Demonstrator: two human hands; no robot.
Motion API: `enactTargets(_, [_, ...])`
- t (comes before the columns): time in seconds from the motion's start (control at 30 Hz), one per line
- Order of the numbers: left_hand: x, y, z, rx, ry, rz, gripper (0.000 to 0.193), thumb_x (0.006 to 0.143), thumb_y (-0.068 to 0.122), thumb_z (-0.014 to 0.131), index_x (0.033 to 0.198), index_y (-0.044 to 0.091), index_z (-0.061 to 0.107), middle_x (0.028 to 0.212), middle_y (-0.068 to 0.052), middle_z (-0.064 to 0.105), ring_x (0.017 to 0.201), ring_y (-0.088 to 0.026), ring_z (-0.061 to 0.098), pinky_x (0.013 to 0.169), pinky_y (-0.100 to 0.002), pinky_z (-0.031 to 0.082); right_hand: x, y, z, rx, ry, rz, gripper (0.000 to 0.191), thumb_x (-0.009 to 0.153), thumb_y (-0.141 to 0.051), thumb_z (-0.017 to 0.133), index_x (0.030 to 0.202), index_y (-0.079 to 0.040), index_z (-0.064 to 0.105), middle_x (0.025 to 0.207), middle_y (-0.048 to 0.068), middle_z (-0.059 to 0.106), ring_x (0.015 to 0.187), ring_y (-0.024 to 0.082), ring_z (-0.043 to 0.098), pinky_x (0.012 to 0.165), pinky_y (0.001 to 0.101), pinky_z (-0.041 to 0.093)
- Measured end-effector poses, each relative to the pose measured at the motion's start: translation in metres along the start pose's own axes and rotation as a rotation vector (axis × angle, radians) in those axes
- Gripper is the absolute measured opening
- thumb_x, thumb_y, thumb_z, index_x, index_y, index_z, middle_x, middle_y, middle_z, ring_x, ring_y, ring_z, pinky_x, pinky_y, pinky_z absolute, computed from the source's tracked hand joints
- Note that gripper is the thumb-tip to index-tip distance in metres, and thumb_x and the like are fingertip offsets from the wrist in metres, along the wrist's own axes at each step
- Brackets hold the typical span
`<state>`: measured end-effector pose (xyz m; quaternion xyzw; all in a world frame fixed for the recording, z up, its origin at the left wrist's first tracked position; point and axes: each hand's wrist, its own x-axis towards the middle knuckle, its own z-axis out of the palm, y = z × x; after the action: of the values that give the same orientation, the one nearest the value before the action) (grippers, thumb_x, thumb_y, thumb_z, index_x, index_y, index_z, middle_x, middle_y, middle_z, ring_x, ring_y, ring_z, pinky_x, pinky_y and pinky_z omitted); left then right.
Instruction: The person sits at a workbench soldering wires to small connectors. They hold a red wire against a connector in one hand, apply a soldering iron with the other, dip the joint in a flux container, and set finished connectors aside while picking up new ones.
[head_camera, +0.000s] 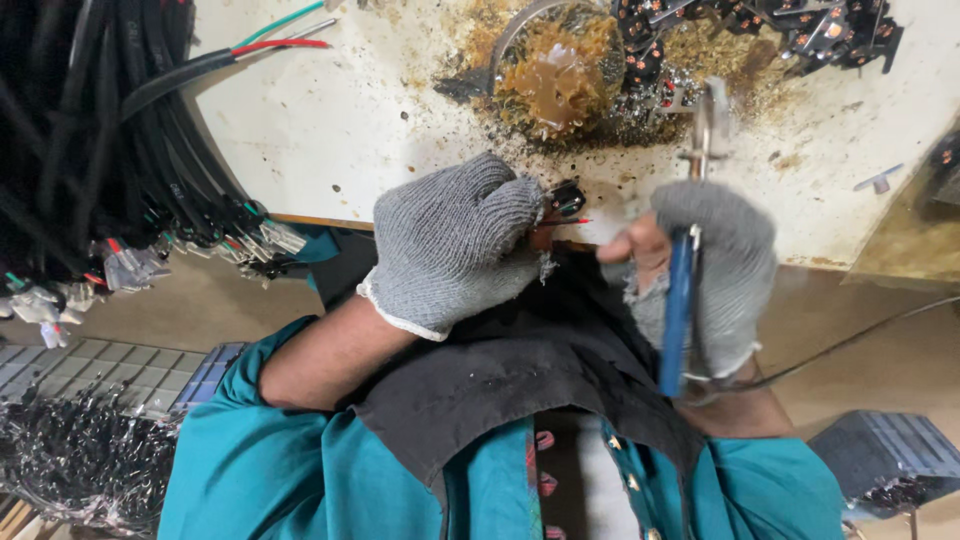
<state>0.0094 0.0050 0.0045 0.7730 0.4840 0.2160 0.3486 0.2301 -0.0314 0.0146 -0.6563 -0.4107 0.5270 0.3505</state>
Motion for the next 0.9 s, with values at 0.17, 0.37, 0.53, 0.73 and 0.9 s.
enactTargets(0.17, [0.0,0.0,0.004,0.039,0.024,-0.002,0.025,0.078,0.027,0.083,0.096,0.019,0.067,0.085,-0.005,0.059,0.072,-0.028,0.064,0.058,-0.044,0.047,-0.016,0.004,0.0,-0.046,-0.124,0.017,0.028,0.092,-0.003,0.074,0.115,-0.008,0.058,0.105,0.004,0.068,0.108,0.015,0.071,0.091,0.0302,0.06])
enactTargets(0.37, [0.0,0.0,0.004,0.038,0.009,-0.006,0.023,0.077,0.025,0.082,0.092,0.021,0.065,0.085,-0.004,0.059,0.072,-0.027,0.065,0.058,-0.043,0.047,0.006,-0.004,0.011,-0.238,-0.189,-0.193,0.012,0.1,-0.002,0.08,0.105,-0.005,0.069,0.099,0.004,0.073,0.094,0.013,0.07,0.086,0.0257,0.057])
enactTargets(0.53, [0.003,0.002,-0.002,-0.054,0.018,0.012,0.032,0.08,0.025,0.077,0.108,0.015,0.064,0.09,-0.007,0.062,0.076,-0.029,0.066,0.063,-0.043,0.05,0.022,-0.024,0.008,0.232,-0.538,0.578,0.015,0.086,-0.002,0.079,0.101,0.0,0.077,0.076,0.003,0.069,0.068,0.009,0.061,0.057,0.024,0.049])
enactTargets(0.73, [-0.004,0.005,-0.017,-0.217,-0.095,-0.049,0.039,0.088,0.024,0.068,0.125,0.015,0.062,0.097,-0.007,0.067,0.089,-0.032,0.069,0.078,-0.045,0.054,-0.022,0.033,-0.008,0.32,-0.116,0.942,0.016,0.095,-0.005,0.078,0.095,0.01,0.072,0.078,0.007,0.068,0.065,0.013,0.061,0.055,0.0242,0.046])
enactTargets(0.9, [-0.008,0.006,-0.018,-0.308,-0.179,-0.123,0.014,0.099,0.025,0.067,0.11,0.018,0.068,0.097,-0.008,0.068,0.087,-0.032,0.069,0.074,-0.045,0.052,-0.035,0.087,-0.016,0.063,-0.264,0.032,0.017,0.095,-0.003,0.076,0.109,-0.002,0.067,0.103,0.006,0.073,0.09,0.01,0.069,0.079,0.0219,0.055])
